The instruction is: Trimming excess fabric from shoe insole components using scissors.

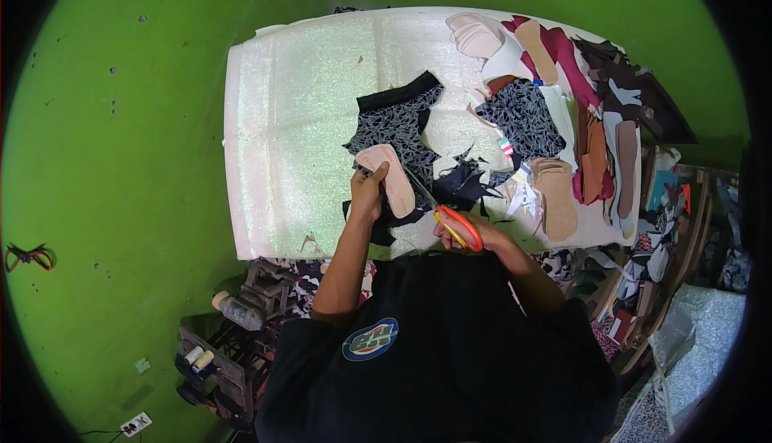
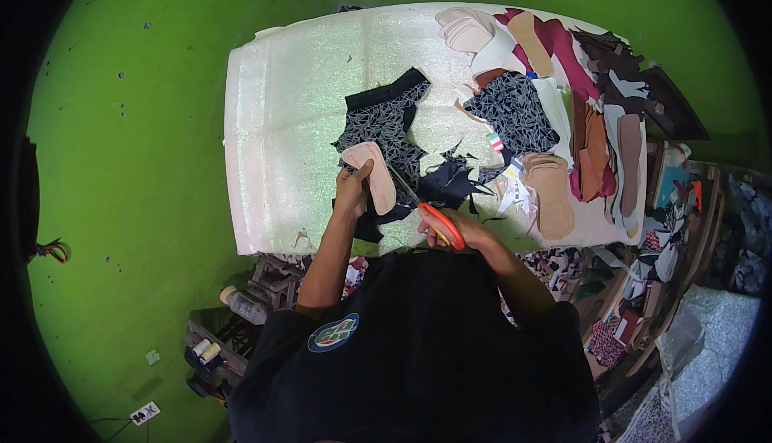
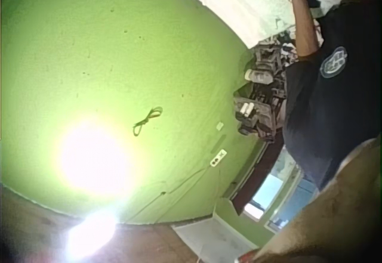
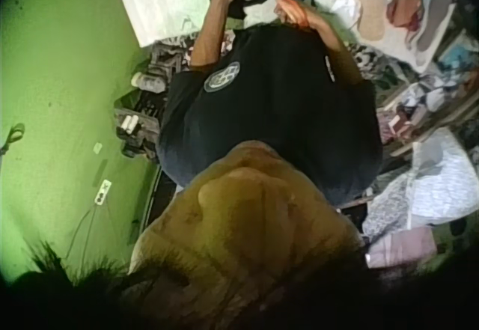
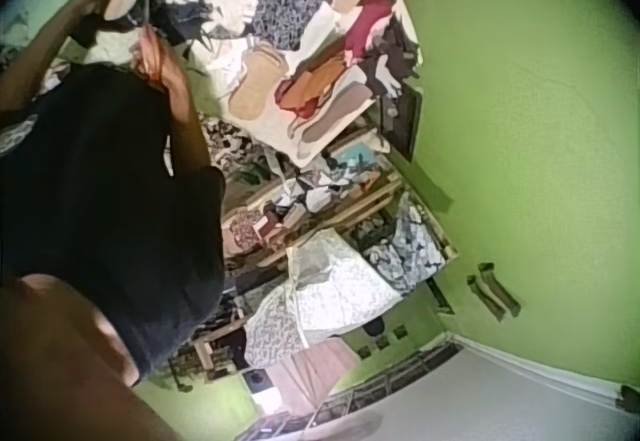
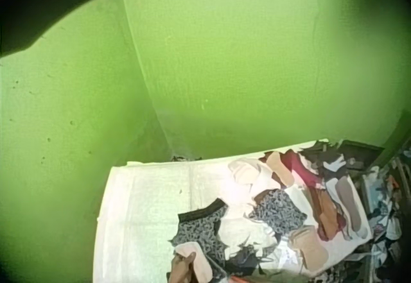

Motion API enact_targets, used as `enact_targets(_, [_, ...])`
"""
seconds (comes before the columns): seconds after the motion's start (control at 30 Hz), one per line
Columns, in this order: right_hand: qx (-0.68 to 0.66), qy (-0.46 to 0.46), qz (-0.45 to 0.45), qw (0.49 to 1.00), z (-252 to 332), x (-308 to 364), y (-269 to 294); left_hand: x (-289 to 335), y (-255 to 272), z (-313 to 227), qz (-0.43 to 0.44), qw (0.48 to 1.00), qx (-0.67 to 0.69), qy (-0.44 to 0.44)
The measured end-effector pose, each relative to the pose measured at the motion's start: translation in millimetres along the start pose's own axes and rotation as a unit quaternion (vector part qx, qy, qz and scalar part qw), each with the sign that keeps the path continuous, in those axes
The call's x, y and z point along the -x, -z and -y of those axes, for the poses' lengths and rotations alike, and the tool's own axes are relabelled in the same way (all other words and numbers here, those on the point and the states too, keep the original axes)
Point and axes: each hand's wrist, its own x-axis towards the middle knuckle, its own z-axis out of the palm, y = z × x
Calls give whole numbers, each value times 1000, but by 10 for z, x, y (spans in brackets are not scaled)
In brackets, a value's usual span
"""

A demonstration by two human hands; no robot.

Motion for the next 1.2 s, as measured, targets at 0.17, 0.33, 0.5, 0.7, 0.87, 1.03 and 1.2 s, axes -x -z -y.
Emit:
enact_targets(0.17, [-42, -11, -14, 999, 1, -110, -61, 76, -61, 35, 17, 1000, -2, 1])
enact_targets(0.33, [-107, -17, -21, 994, 10, -210, -105, 99, -60, 120, 7, 1000, 11, -2])
enact_targets(0.5, [-107, -15, -25, 994, 43, -261, -114, 82, -40, 178, -13, 1000, 19, 7])
enact_targets(0.7, [-90, -21, -25, 995, 55, -302, -103, 70, -36, 231, -30, 999, 30, -3])
enact_targets(0.87, [-86, -32, -25, 995, 82, -305, -105, 63, -48, 251, -35, 998, 44, -1])
enact_targets(1.03, [-103, -23, -16, 994, 62, -352, -140, 56, -48, 215, -47, 999, 26, 10])
enact_targets(1.2, [-107, -22, -34, 993, 55, -388, -203, 29, -48, 241, -55, 997, 47, 8])
